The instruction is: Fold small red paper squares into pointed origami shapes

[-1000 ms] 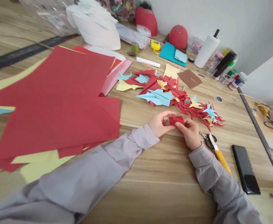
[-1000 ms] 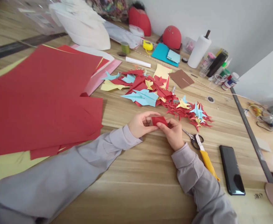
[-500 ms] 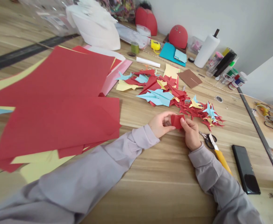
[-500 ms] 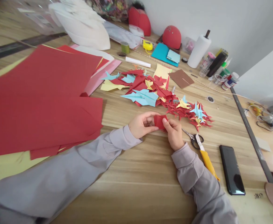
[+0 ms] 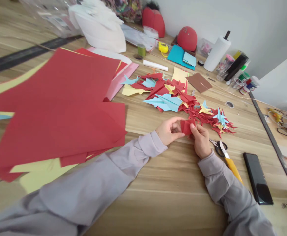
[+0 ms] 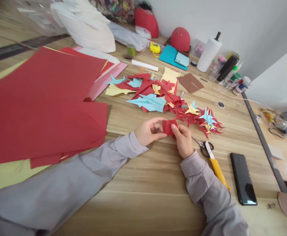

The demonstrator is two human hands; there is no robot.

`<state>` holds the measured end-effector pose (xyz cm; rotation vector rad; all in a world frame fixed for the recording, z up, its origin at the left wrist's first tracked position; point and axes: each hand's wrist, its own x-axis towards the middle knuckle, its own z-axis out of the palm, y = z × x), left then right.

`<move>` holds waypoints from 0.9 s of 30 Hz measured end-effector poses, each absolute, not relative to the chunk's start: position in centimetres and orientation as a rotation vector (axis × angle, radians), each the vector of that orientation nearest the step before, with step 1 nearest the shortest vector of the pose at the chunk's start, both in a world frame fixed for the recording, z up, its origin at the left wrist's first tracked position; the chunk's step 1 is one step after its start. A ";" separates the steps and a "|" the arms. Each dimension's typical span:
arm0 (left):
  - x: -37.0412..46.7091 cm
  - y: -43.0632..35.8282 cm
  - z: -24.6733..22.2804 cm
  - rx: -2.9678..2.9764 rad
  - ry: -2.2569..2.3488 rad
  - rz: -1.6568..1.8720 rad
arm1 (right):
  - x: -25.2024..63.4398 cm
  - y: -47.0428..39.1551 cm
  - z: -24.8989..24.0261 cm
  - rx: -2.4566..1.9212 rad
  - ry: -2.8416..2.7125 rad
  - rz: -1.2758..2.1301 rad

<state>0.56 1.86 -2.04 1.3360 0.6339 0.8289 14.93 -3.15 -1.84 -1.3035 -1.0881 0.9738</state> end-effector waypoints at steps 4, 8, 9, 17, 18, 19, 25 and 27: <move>0.5 1.9 -2.1 1.335 0.638 0.832 | 14.7 -3.2 -1.4 -1.306 -1.184 0.985; 0.5 1.9 -2.1 1.335 0.636 0.824 | 14.6 -3.3 -1.3 -1.343 -1.153 0.973; 0.5 1.9 -2.1 1.331 0.633 0.825 | 14.6 -3.3 -1.3 -1.342 -1.135 0.977; 0.4 1.9 -1.6 1.336 0.619 0.829 | 14.9 -3.1 -1.9 -1.309 -1.038 0.998; 0.4 1.9 -1.6 1.339 0.622 0.830 | 14.9 -3.1 -1.8 -1.315 -1.040 1.001; 0.5 1.8 -1.6 1.343 0.626 0.828 | 14.9 -3.1 -1.7 -1.325 -1.051 0.984; 0.5 1.5 -2.0 1.473 0.646 0.799 | 14.6 -3.3 -1.0 -1.326 -1.225 1.002; 0.5 1.5 -2.1 1.514 0.644 0.790 | 14.6 -3.3 -1.0 -1.360 -1.227 0.979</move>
